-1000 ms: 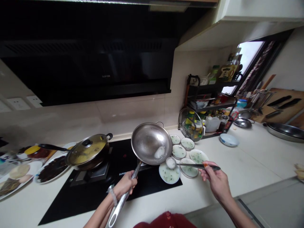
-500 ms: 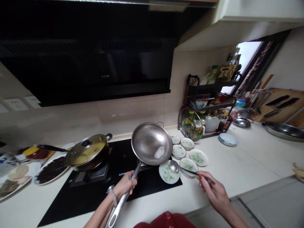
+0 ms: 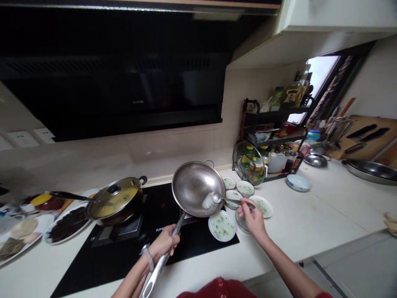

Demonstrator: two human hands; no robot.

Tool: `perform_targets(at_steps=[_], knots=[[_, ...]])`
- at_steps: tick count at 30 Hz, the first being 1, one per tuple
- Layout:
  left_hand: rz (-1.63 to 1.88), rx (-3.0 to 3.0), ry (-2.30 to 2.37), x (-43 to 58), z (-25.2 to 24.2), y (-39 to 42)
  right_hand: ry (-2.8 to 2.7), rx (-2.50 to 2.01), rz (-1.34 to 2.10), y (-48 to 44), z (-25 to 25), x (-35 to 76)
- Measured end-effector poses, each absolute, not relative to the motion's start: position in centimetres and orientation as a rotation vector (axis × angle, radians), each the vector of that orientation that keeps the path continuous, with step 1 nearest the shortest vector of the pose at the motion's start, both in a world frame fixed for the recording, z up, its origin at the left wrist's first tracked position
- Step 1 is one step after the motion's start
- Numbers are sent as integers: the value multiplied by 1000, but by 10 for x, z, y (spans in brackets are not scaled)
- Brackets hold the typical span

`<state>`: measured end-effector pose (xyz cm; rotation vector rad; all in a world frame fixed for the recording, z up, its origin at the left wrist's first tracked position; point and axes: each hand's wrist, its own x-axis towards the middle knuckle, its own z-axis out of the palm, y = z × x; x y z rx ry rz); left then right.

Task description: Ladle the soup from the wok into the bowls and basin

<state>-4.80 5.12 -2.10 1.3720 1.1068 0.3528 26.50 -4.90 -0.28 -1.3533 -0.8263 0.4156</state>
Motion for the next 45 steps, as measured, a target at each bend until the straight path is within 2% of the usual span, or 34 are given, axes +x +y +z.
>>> perform_targets(at_steps=[9, 18, 28, 38, 45], knots=[[337, 1376, 1144, -45, -13, 48, -1028, -1406, 404, -21, -10, 258], [342, 1365, 1138, -46, -18, 50, -492, -1304, 589, -17, -21, 260], [346, 1377, 1121, -48, -25, 53, -470, -1261, 588, -29, -10, 261], [352, 1382, 1117, -47, -20, 51, -380, -1221, 641, -75, 11, 274], [359, 1366, 1101, -50, -24, 53, -496, -1352, 585, -119, 4, 286]])
